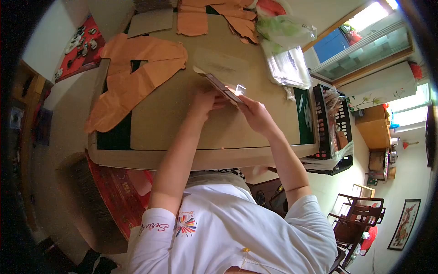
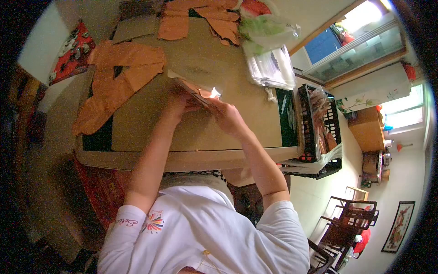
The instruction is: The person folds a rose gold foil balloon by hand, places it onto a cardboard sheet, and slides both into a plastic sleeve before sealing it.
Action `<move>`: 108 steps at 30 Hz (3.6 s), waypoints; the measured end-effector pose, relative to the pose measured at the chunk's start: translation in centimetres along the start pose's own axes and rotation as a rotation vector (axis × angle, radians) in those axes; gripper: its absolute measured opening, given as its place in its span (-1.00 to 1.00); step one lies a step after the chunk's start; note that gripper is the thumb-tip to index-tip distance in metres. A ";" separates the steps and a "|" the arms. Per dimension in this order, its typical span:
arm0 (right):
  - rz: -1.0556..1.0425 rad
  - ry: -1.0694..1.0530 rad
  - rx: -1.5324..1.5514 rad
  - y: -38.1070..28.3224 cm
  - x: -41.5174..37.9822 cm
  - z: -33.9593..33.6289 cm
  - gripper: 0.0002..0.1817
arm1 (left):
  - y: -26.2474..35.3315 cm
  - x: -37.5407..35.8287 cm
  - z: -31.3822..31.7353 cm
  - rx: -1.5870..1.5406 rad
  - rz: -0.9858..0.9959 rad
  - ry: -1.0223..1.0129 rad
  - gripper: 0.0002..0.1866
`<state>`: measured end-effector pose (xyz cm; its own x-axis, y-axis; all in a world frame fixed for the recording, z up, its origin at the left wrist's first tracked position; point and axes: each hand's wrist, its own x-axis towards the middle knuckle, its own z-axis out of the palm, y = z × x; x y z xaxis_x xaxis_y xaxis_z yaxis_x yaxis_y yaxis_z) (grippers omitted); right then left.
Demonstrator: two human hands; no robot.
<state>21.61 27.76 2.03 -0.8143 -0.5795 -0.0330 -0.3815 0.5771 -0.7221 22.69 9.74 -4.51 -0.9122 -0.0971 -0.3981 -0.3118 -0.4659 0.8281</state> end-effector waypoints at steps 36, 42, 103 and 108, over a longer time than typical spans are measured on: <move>-0.567 0.345 -0.571 3.7 0.1 5.3 -0.83 | -6.0 -9.2 -0.6 1.391 0.939 0.093 -0.60; -0.575 0.380 -0.597 3.5 0.2 6.3 -0.86 | -7.6 -8.7 -1.2 1.503 0.899 0.079 -0.49; 0.059 0.514 0.151 9.4 -7.3 0.4 -0.90 | 16.6 -8.2 -43.3 2.215 0.251 1.255 -0.67; 0.104 0.726 -0.029 13.6 -6.1 -3.4 -0.88 | 17.5 -6.1 -34.3 1.659 0.415 0.938 -0.67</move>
<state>19.84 41.11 -5.24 -0.9279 0.0003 0.3728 -0.2894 0.6296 -0.7210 31.88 -28.00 -1.12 -0.7499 -0.5886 0.3022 -0.5620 0.8077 0.1786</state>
